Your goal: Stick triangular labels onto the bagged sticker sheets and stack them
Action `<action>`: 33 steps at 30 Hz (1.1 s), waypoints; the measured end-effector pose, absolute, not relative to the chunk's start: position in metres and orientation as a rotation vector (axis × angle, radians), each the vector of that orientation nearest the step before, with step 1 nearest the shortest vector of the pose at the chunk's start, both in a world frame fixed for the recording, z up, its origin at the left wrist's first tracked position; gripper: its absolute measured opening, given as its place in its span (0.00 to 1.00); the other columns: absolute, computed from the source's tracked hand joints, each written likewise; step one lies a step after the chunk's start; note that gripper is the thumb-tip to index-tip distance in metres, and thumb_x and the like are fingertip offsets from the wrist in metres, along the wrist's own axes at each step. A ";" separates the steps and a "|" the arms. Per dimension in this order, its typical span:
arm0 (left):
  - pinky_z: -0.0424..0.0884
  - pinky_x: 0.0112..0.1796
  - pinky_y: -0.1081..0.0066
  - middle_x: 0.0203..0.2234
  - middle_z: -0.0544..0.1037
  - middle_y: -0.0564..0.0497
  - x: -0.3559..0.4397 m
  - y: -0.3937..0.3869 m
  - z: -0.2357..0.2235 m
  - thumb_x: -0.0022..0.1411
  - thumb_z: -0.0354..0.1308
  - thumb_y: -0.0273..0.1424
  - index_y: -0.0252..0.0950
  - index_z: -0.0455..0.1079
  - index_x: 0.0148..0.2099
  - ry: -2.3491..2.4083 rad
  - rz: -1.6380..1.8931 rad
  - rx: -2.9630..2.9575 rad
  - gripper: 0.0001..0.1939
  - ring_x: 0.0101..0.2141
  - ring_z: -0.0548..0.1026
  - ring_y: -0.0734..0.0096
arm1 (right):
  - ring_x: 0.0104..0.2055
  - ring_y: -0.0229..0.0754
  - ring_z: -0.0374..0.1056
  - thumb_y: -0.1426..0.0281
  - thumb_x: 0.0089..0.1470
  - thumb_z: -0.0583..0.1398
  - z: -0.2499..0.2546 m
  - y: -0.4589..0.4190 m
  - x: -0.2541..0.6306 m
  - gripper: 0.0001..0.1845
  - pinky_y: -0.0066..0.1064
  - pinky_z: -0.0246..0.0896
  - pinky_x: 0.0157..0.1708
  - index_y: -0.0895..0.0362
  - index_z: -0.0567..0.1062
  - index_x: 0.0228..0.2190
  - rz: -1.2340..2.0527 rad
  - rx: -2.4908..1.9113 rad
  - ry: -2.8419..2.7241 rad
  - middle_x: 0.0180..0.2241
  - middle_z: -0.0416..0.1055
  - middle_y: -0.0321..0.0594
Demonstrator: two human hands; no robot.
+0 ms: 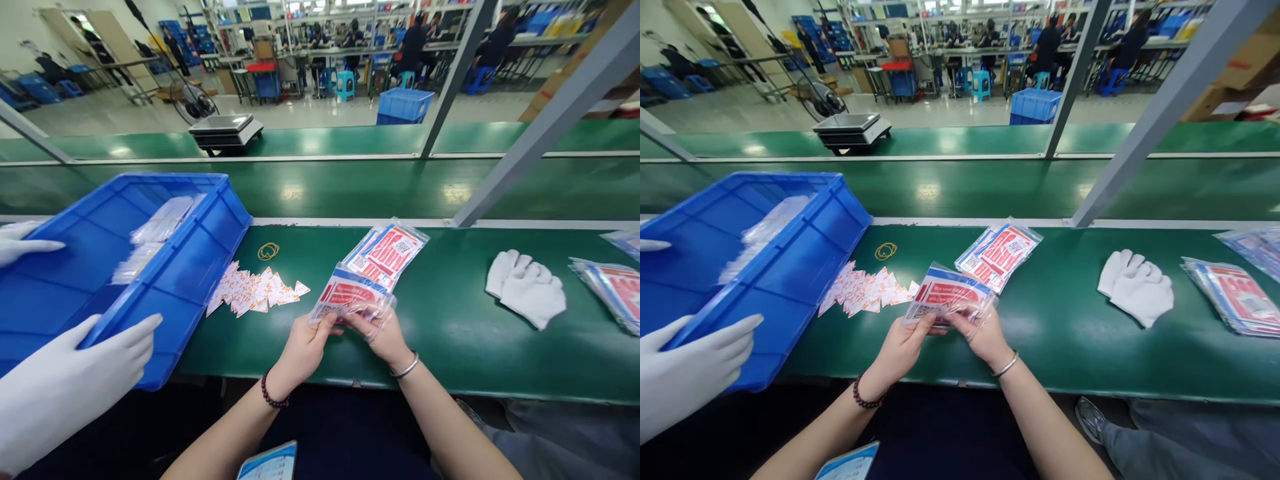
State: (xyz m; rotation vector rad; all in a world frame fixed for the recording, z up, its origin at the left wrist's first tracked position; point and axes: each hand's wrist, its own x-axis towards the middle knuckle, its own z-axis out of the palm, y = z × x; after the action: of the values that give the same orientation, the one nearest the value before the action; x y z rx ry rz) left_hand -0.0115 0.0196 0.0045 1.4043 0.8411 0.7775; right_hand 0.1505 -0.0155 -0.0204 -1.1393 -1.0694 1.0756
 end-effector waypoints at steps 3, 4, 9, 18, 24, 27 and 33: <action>0.80 0.37 0.64 0.38 0.81 0.46 -0.016 0.022 0.001 0.63 0.57 0.45 0.35 0.77 0.41 0.868 0.856 1.349 0.19 0.35 0.80 0.61 | 0.48 0.50 0.71 0.56 0.52 0.64 -0.014 -0.011 0.145 0.16 0.46 0.66 0.52 0.55 0.78 0.35 1.027 -1.166 -1.163 0.39 0.77 0.44; 0.80 0.36 0.64 0.36 0.82 0.47 -0.018 0.023 0.001 0.62 0.58 0.46 0.35 0.77 0.40 0.871 0.891 1.284 0.18 0.34 0.80 0.61 | 0.51 0.51 0.70 0.56 0.52 0.64 -0.010 -0.011 0.144 0.15 0.46 0.65 0.54 0.55 0.78 0.33 0.973 -1.188 -1.209 0.40 0.77 0.44; 0.80 0.32 0.64 0.33 0.82 0.51 -0.043 0.034 0.003 0.58 0.61 0.46 0.39 0.74 0.40 0.832 1.064 0.889 0.16 0.32 0.79 0.62 | 0.59 0.53 0.62 0.57 0.53 0.63 0.009 -0.010 0.138 0.13 0.46 0.56 0.59 0.55 0.76 0.27 0.625 -1.262 -1.336 0.53 0.69 0.48; 0.79 0.38 0.66 0.43 0.80 0.51 -0.089 0.053 -0.003 0.64 0.59 0.33 0.44 0.73 0.49 0.631 1.536 0.395 0.11 0.38 0.79 0.67 | 0.28 0.40 0.66 0.43 0.41 0.63 -0.014 0.060 0.102 0.32 0.38 0.66 0.33 0.58 0.73 0.36 0.949 -1.515 -1.206 0.34 0.73 0.46; 0.76 0.41 0.66 0.44 0.80 0.47 -0.060 0.033 -0.024 0.63 0.60 0.39 0.41 0.76 0.47 0.498 1.440 0.575 0.13 0.43 0.78 0.63 | 0.34 0.41 0.71 0.49 0.52 0.61 0.014 0.041 0.098 0.23 0.31 0.68 0.35 0.57 0.74 0.35 1.091 -1.163 -1.204 0.31 0.74 0.42; 0.75 0.43 0.67 0.43 0.80 0.48 -0.073 0.039 -0.030 0.59 0.62 0.45 0.43 0.75 0.51 0.400 1.583 0.796 0.20 0.42 0.78 0.65 | 0.30 0.38 0.70 0.54 0.53 0.63 0.029 0.022 0.124 0.17 0.25 0.68 0.32 0.56 0.74 0.29 0.790 -1.168 -1.172 0.28 0.74 0.39; 0.69 0.45 0.71 0.39 0.79 0.46 -0.089 0.045 0.003 0.58 0.64 0.43 0.39 0.74 0.51 0.627 1.487 1.630 0.22 0.40 0.75 0.68 | 0.26 0.38 0.72 0.61 0.51 0.64 0.039 -0.001 0.150 0.09 0.21 0.68 0.28 0.54 0.78 0.27 0.476 -1.165 -1.592 0.26 0.75 0.38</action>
State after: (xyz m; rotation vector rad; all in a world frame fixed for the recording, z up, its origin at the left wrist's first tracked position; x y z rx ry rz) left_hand -0.0890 0.0447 0.0025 1.6302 0.6268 1.4873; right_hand 0.1502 -0.0006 0.0388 -1.1653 -1.5924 0.4757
